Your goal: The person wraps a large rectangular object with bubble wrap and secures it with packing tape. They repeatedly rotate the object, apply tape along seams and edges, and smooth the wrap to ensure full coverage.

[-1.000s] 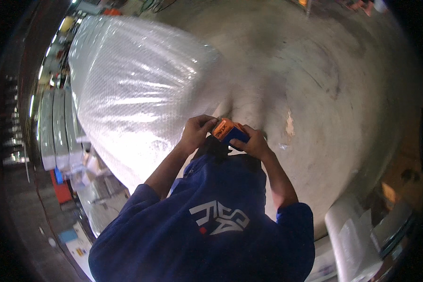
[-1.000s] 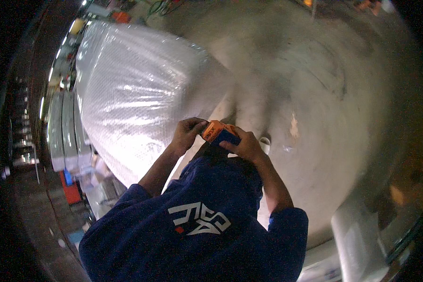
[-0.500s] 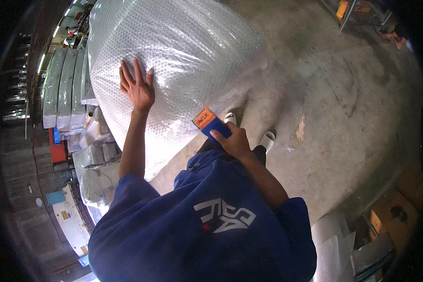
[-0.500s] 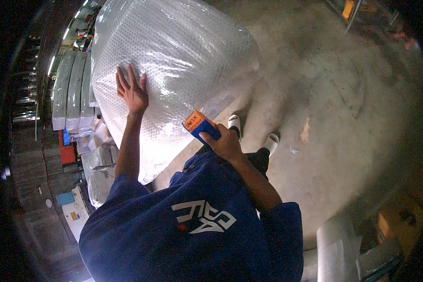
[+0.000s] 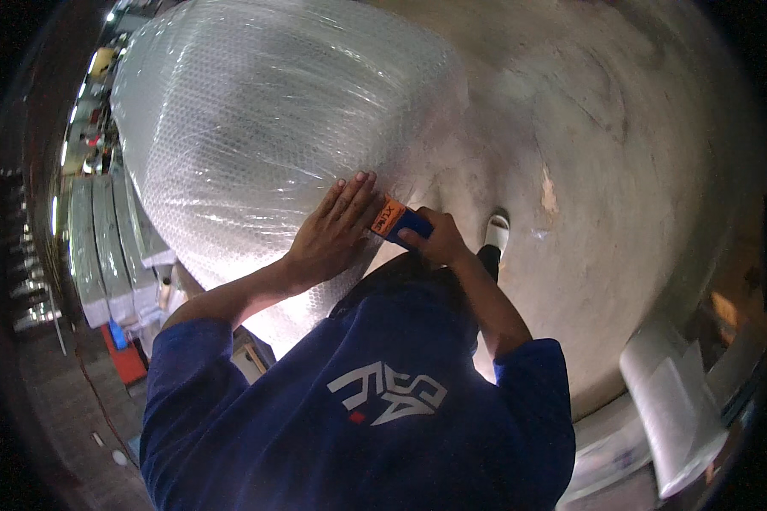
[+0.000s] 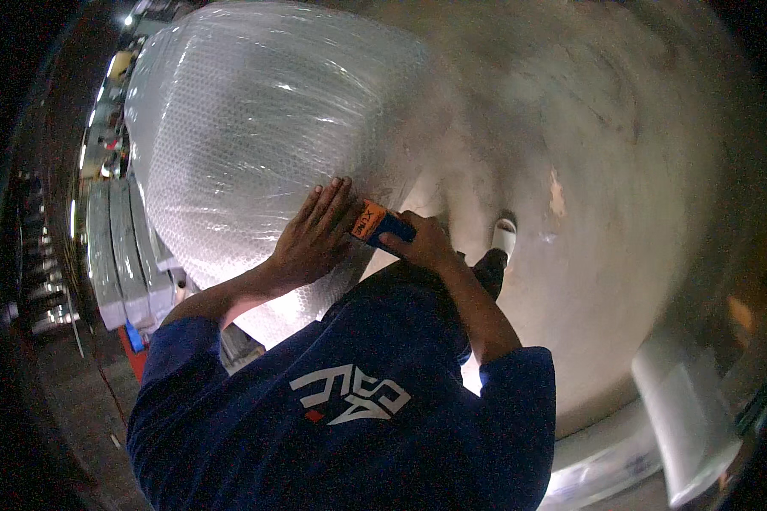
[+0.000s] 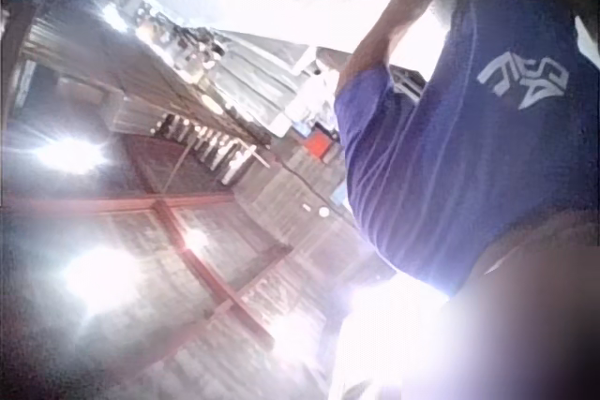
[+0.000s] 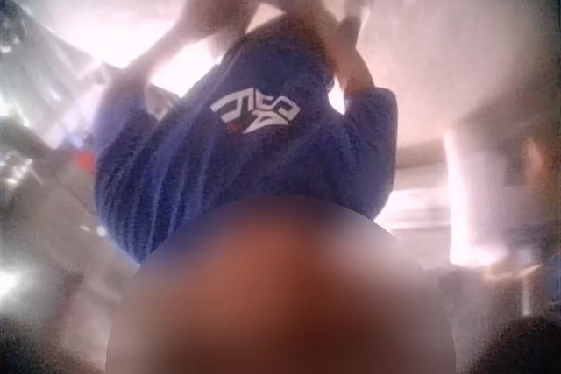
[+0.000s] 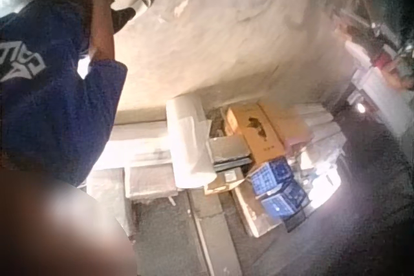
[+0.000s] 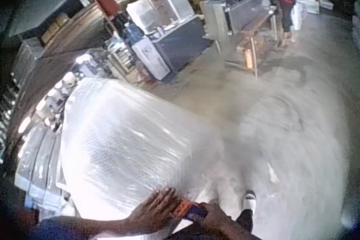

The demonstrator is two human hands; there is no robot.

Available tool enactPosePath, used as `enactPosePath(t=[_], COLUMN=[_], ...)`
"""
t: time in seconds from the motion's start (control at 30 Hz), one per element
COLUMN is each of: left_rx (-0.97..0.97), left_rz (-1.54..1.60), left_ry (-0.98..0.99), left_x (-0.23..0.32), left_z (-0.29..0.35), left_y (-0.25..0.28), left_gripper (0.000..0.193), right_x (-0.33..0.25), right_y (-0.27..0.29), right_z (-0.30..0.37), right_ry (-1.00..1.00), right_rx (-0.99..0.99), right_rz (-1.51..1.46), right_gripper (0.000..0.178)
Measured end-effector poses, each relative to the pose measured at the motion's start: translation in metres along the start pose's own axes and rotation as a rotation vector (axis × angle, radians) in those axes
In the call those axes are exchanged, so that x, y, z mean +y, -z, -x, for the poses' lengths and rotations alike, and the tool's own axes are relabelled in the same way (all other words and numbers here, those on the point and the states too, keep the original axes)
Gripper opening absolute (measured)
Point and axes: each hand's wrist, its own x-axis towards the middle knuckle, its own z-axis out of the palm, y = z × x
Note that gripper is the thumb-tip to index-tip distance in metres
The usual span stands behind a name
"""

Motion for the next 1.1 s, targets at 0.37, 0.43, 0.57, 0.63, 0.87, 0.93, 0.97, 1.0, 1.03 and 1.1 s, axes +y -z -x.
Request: enactPosePath(t=[0.37,0.43,0.57,0.63,0.87,0.93,0.97,1.0,1.03,1.1], left_rx=[-0.305,-0.277,-0.313,-0.363,0.212,0.194,0.134,0.053,-0.002,0.090], left_rz=[-0.554,-0.464,-0.138,-0.407,0.853,0.815,0.799,0.743,0.700,0.893], left_ry=[-0.224,-0.114,0.059,0.098,0.385,0.347,0.348,0.332,0.330,0.402], left_x=[0.028,0.037,0.043,0.053,0.046,0.039,0.037,0.033,0.028,0.034], left_z=[-0.022,-0.021,-0.020,-0.020,-0.029,-0.028,-0.027,-0.028,-0.026,-0.031], left_y=[-0.029,-0.032,-0.047,-0.069,-0.149,-0.168,-0.177,-0.186,-0.193,-0.208], left_gripper=[0.070,0.075,0.085,0.082,0.056,0.055,0.054,0.054,0.054,0.053], right_x=[0.079,0.086,0.074,0.064,0.137,0.168,0.177,0.184,0.188,0.192], right_y=[-0.005,0.005,0.009,-0.008,0.029,0.043,0.049,0.053,0.054,0.053], right_z=[-0.013,-0.006,0.004,-0.007,0.060,0.121,0.150,0.180,0.204,0.234], right_ry=[-0.100,-0.119,-0.182,-0.218,-0.374,-0.519,-0.566,-0.629,-0.683,-0.818], right_rx=[-0.066,-0.041,0.053,0.142,0.014,0.057,0.046,0.000,0.018,0.063], right_rz=[-0.033,0.032,0.504,0.685,0.966,0.881,0.861,0.836,0.777,0.666], right_gripper=[0.064,0.072,0.076,0.068,0.060,0.058,0.058,0.058,0.059,0.065])
